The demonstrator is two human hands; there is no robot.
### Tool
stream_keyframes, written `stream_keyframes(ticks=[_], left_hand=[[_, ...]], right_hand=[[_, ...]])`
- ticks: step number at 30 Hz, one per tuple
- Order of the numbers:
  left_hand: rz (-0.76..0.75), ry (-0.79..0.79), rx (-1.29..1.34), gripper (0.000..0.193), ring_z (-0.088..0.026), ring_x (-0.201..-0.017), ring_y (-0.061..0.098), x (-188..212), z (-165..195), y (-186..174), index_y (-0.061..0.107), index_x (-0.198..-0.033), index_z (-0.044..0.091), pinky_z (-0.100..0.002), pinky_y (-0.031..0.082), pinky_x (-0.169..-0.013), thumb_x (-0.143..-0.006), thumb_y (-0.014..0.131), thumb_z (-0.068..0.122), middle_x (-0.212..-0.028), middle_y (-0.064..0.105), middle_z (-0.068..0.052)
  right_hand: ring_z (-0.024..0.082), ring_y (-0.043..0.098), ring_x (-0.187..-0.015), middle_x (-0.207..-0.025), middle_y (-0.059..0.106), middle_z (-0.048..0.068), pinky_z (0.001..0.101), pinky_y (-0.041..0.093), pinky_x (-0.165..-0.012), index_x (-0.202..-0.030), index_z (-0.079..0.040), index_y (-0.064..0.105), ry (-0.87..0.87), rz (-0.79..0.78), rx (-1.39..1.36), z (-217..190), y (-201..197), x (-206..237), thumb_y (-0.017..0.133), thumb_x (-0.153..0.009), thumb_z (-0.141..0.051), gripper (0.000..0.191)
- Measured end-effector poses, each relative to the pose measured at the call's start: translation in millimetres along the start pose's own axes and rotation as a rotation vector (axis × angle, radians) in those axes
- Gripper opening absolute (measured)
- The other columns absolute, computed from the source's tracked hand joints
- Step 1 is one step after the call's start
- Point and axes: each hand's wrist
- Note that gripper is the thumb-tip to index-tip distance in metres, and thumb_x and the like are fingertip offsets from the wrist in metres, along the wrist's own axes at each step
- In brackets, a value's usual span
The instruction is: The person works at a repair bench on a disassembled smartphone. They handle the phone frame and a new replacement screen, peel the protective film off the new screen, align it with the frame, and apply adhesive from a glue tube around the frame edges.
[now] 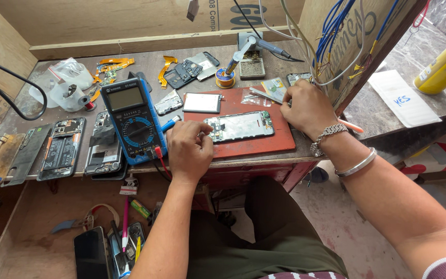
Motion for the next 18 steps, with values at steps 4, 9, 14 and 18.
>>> stream_keyframes(ticks=[4,9,14,18], left_hand=[[-0.018,-0.023,-0.005,0.012,-0.023,-0.081,0.061,0.1,0.3,0.6,0.072,-0.082,0.012,-0.040,0.043,-0.085,-0.079,0.066,0.002,-0.077,0.067,-0.002],[0.007,-0.031,0.013,0.012,-0.023,-0.084,0.062,1.0,-0.8,1.5,0.072,-0.085,0.012,-0.040,0.043,-0.088,-0.080,0.066,0.003,-0.080,0.068,-0.001],[0.033,-0.029,0.029,0.017,-0.022,-0.089,0.062,2.3,-2.7,2.4,0.071,-0.095,0.013,-0.039,0.043,-0.090,-0.084,0.063,0.002,-0.084,0.071,0.001],[0.049,-0.040,0.052,0.021,-0.023,-0.089,0.063,1.8,-4.9,3.2,0.070,-0.098,0.012,-0.041,0.046,-0.088,-0.082,0.062,0.001,-0.085,0.073,0.001]], right_hand=[[0.036,0.067,-0.097,-0.102,0.069,0.015,0.0465,0.054,-0.088,-0.088,-0.008,0.078,-0.006,-0.024,-0.012,3.1,0.6,-4.6,0.071,-0.082,-0.020,0.016],[0.035,0.068,-0.097,-0.105,0.069,0.016,0.0453,0.054,-0.090,-0.086,-0.007,0.079,-0.002,-0.037,0.001,5.6,2.5,-6.9,0.072,-0.081,-0.020,0.016],[0.035,0.068,-0.097,-0.106,0.068,0.017,0.0430,0.054,-0.092,-0.085,-0.005,0.078,-0.025,0.008,-0.045,7.2,4.1,-7.4,0.075,-0.079,-0.020,0.017],[0.035,0.068,-0.100,-0.107,0.069,0.019,0.0427,0.053,-0.094,-0.085,-0.004,0.076,-0.099,0.146,-0.124,7.2,5.7,-10.4,0.078,-0.077,-0.021,0.019]])
Point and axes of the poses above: each hand's wrist, its own x-axis away from the middle knuckle, its own y-axis out of the palm, z = x × y
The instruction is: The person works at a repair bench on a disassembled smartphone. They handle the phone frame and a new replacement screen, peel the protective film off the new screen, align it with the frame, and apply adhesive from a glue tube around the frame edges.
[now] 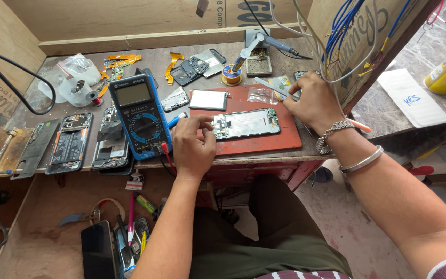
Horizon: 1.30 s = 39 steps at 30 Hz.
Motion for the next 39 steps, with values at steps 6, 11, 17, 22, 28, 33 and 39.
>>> stream_keyframes(ticks=[6,11,17,22,28,33,39], left_hand=[[0.016,-0.092,0.133,0.025,-0.023,-0.090,0.064,1.5,-3.4,0.5,0.067,-0.106,0.010,-0.039,0.052,-0.080,-0.085,0.060,-0.001,-0.086,0.069,-0.002],[0.034,-0.065,0.149,0.028,-0.022,-0.089,0.062,2.4,-7.3,0.5,0.064,-0.110,0.010,-0.039,0.051,-0.083,-0.085,0.061,0.000,-0.086,0.067,-0.002],[0.009,-0.079,0.147,0.028,-0.021,-0.089,0.062,3.6,-6.8,-0.8,0.064,-0.110,0.010,-0.039,0.051,-0.083,-0.085,0.061,0.000,-0.085,0.066,-0.001],[0.008,-0.108,0.143,0.027,-0.021,-0.089,0.062,2.5,-4.3,0.7,0.065,-0.109,0.010,-0.037,0.052,-0.078,-0.085,0.060,0.000,-0.086,0.066,-0.001],[0.012,-0.066,0.118,0.026,-0.023,-0.091,0.063,1.8,-3.5,-0.6,0.066,-0.107,0.011,-0.038,0.052,-0.082,-0.086,0.060,-0.001,-0.086,0.069,-0.001],[-0.012,-0.110,0.136,0.024,-0.022,-0.090,0.064,0.2,0.0,-1.7,0.067,-0.106,0.010,-0.035,0.054,-0.073,-0.086,0.059,-0.002,-0.087,0.068,-0.002],[-0.049,-0.139,0.153,0.022,-0.022,-0.087,0.062,-1.3,2.8,-3.9,0.068,-0.101,0.009,-0.033,0.057,-0.066,-0.084,0.059,-0.002,-0.085,0.068,-0.002]], right_hand=[[0.035,0.070,-0.088,-0.093,0.071,0.017,0.0440,0.056,-0.083,-0.087,-0.005,0.072,-0.016,-0.016,-0.023,-2.5,-3.0,1.7,0.079,-0.079,-0.022,0.021],[0.030,0.071,-0.082,-0.090,0.071,0.013,0.0405,0.057,-0.077,-0.095,-0.005,0.067,-0.146,0.087,-0.085,-13.8,-14.8,10.0,0.075,-0.086,-0.014,0.015],[0.010,0.058,-0.068,-0.095,0.068,0.006,0.0266,0.049,-0.061,-0.119,-0.003,0.065,-0.019,0.178,-0.421,-28.0,-31.4,27.3,0.073,-0.094,-0.004,0.026],[0.005,0.062,-0.081,-0.102,0.067,0.001,0.0223,0.054,-0.072,-0.129,-0.003,0.061,0.028,0.208,-1.015,-32.9,-17.0,44.6,0.066,-0.107,-0.007,0.023],[0.009,0.065,-0.087,-0.098,0.067,0.002,0.0241,0.055,-0.081,-0.126,-0.001,0.062,0.068,0.235,-1.028,-33.5,17.2,72.6,0.063,-0.110,-0.013,0.020],[0.008,0.064,-0.087,-0.099,0.065,0.001,0.0235,0.055,-0.080,-0.125,-0.003,0.063,0.087,0.238,-1.041,-29.0,25.6,73.4,0.063,-0.109,-0.014,0.019],[0.006,0.061,-0.081,-0.090,0.066,0.000,0.0211,0.051,-0.075,-0.122,-0.003,0.065,0.095,0.162,-0.886,-39.1,19.3,73.5,0.063,-0.108,-0.013,0.018]])
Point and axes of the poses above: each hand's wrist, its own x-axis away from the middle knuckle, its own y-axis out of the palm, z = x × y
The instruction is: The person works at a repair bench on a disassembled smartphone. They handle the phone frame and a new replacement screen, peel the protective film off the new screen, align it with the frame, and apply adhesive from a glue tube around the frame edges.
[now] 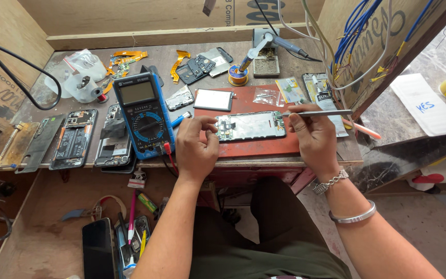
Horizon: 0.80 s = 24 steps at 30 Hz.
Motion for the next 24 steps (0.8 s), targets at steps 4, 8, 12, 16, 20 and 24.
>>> stream_keyframes(ticks=[4,8,12,16,20,24], left_hand=[[0.044,0.140,-0.074,0.020,-0.023,-0.086,0.061,-1.2,1.0,-1.4,0.068,-0.099,0.007,-0.038,0.054,-0.073,-0.083,0.061,-0.004,-0.084,0.070,-0.003],[0.012,0.074,-0.037,0.019,-0.023,-0.087,0.062,-0.3,2.8,-1.7,0.068,-0.097,0.007,-0.035,0.056,-0.068,-0.084,0.060,-0.003,-0.084,0.070,-0.004],[-0.005,0.037,-0.024,0.018,-0.024,-0.087,0.062,-0.4,3.7,-1.7,0.068,-0.095,0.007,-0.033,0.056,-0.064,-0.084,0.059,-0.003,-0.084,0.070,-0.004],[0.059,0.186,-0.089,0.017,-0.023,-0.088,0.064,-1.3,3.5,0.1,0.069,-0.094,0.006,-0.038,0.054,-0.072,-0.083,0.062,-0.004,-0.085,0.070,-0.005],[0.025,0.087,-0.051,0.016,-0.024,-0.087,0.064,-0.6,5.1,-0.1,0.069,-0.093,0.006,-0.036,0.055,-0.068,-0.083,0.060,-0.003,-0.085,0.069,-0.005],[0.007,0.051,-0.030,0.016,-0.025,-0.087,0.064,-0.5,7.3,0.8,0.069,-0.093,0.006,-0.036,0.054,-0.070,-0.083,0.060,-0.003,-0.085,0.069,-0.006]], right_hand=[[0.006,0.062,-0.083,-0.091,0.067,0.001,0.0212,0.052,-0.076,-0.120,-0.002,0.066,-0.015,-0.005,0.053,-7.6,2.5,1.0,0.064,-0.107,-0.012,0.017],[0.007,0.063,-0.083,-0.091,0.067,0.001,0.0216,0.052,-0.076,-0.119,-0.002,0.066,-0.022,-0.004,0.060,-10.4,4.0,1.3,0.065,-0.106,-0.012,0.016],[0.007,0.063,-0.083,-0.094,0.067,0.002,0.0230,0.053,-0.076,-0.118,-0.002,0.067,-0.024,0.009,0.065,-11.7,4.0,0.6,0.064,-0.106,-0.014,0.017],[0.007,0.063,-0.082,-0.090,0.068,0.001,0.0234,0.054,-0.076,-0.118,-0.002,0.065,0.040,0.026,0.024,-9.1,1.2,1.4,0.061,-0.107,-0.018,0.019],[0.008,0.062,-0.081,-0.089,0.066,0.002,0.0243,0.053,-0.076,-0.115,-0.003,0.062,0.042,0.066,-0.056,-1.4,0.7,2.3,0.057,-0.110,-0.019,0.018],[0.009,0.061,-0.083,-0.095,0.065,0.003,0.0256,0.053,-0.077,-0.112,-0.004,0.056,0.008,0.075,-0.179,3.5,-3.8,2.9,0.050,-0.113,-0.020,0.017]])
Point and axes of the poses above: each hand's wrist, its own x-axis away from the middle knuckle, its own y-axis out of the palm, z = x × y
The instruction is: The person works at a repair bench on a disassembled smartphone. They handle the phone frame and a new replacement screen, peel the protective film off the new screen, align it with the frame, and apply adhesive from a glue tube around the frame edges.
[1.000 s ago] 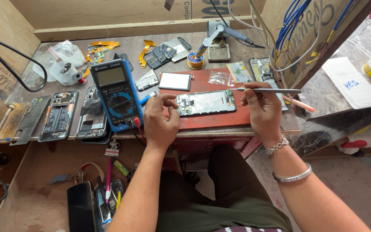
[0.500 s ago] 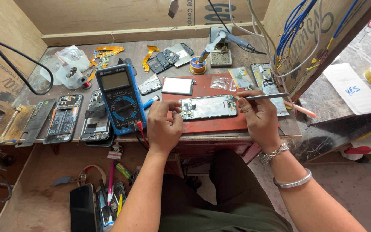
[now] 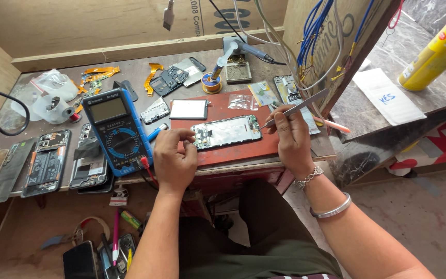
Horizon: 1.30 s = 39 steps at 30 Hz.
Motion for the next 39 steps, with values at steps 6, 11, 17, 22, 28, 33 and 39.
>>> stream_keyframes(ticks=[6,11,17,22,28,33,39], left_hand=[[0.031,0.092,-0.043,0.017,-0.026,-0.088,0.064,-0.9,-0.4,-1.3,0.069,-0.092,0.006,-0.039,0.052,-0.078,-0.082,0.061,-0.004,-0.085,0.070,-0.005],[0.004,0.041,-0.012,0.016,-0.026,-0.088,0.063,-2.2,2.8,-2.8,0.069,-0.090,0.005,-0.036,0.055,-0.066,-0.082,0.060,-0.005,-0.087,0.070,-0.007],[0.005,0.063,-0.019,0.015,-0.027,-0.088,0.063,-2.4,3.4,-4.0,0.070,-0.088,0.004,-0.036,0.056,-0.064,-0.082,0.060,-0.005,-0.087,0.070,-0.008],[0.017,0.097,-0.055,0.013,-0.027,-0.086,0.062,-1.9,1.6,-5.5,0.069,-0.087,0.005,-0.040,0.054,-0.071,-0.081,0.062,-0.004,-0.086,0.070,-0.008],[0.005,0.069,-0.049,0.013,-0.027,-0.085,0.062,-2.0,1.8,-5.4,0.070,-0.086,0.006,-0.039,0.053,-0.071,-0.081,0.062,-0.003,-0.083,0.069,-0.007],[-0.001,0.082,-0.049,0.012,-0.029,-0.086,0.062,-1.0,0.9,-5.9,0.069,-0.086,0.005,-0.040,0.053,-0.072,-0.081,0.062,-0.003,-0.085,0.069,-0.008],[0.020,0.153,-0.073,0.013,-0.031,-0.088,0.064,-0.5,-6.0,-2.1,0.068,-0.085,0.006,-0.044,0.052,-0.084,-0.079,0.061,-0.003,-0.086,0.069,-0.009]], right_hand=[[0.008,0.059,-0.075,-0.082,0.059,0.001,0.0237,0.050,-0.071,-0.113,-0.005,0.053,-0.005,0.013,0.051,-4.8,0.3,0.3,0.046,-0.116,-0.020,0.016],[0.004,0.045,-0.060,-0.070,0.048,-0.001,0.0217,0.038,-0.055,-0.111,-0.005,0.059,0.130,0.064,0.129,-14.3,4.0,1.1,0.050,-0.112,-0.021,0.019],[0.002,0.045,-0.075,-0.084,0.055,-0.005,0.0199,0.040,-0.065,-0.110,-0.003,0.061,-0.032,0.056,0.224,-15.5,6.1,0.5,0.057,-0.110,-0.018,0.015],[0.003,0.044,-0.076,-0.084,0.056,-0.004,0.0212,0.040,-0.066,-0.108,-0.003,0.061,-0.018,0.070,0.255,-12.7,6.4,1.6,0.058,-0.111,-0.017,0.015],[0.003,0.046,-0.078,-0.086,0.058,-0.004,0.0214,0.042,-0.068,-0.108,-0.002,0.061,-0.033,0.068,0.271,-10.8,6.5,1.0,0.057,-0.111,-0.017,0.016],[0.003,0.048,-0.076,-0.086,0.059,-0.004,0.0216,0.044,-0.067,-0.108,-0.003,0.061,-0.008,0.072,0.286,-12.9,8.8,0.3,0.058,-0.109,-0.018,0.016],[0.004,0.045,-0.075,-0.082,0.052,-0.004,0.0229,0.042,-0.065,-0.110,-0.005,0.062,0.008,0.061,0.302,-14.3,7.5,-0.5,0.058,-0.109,-0.020,0.015]])
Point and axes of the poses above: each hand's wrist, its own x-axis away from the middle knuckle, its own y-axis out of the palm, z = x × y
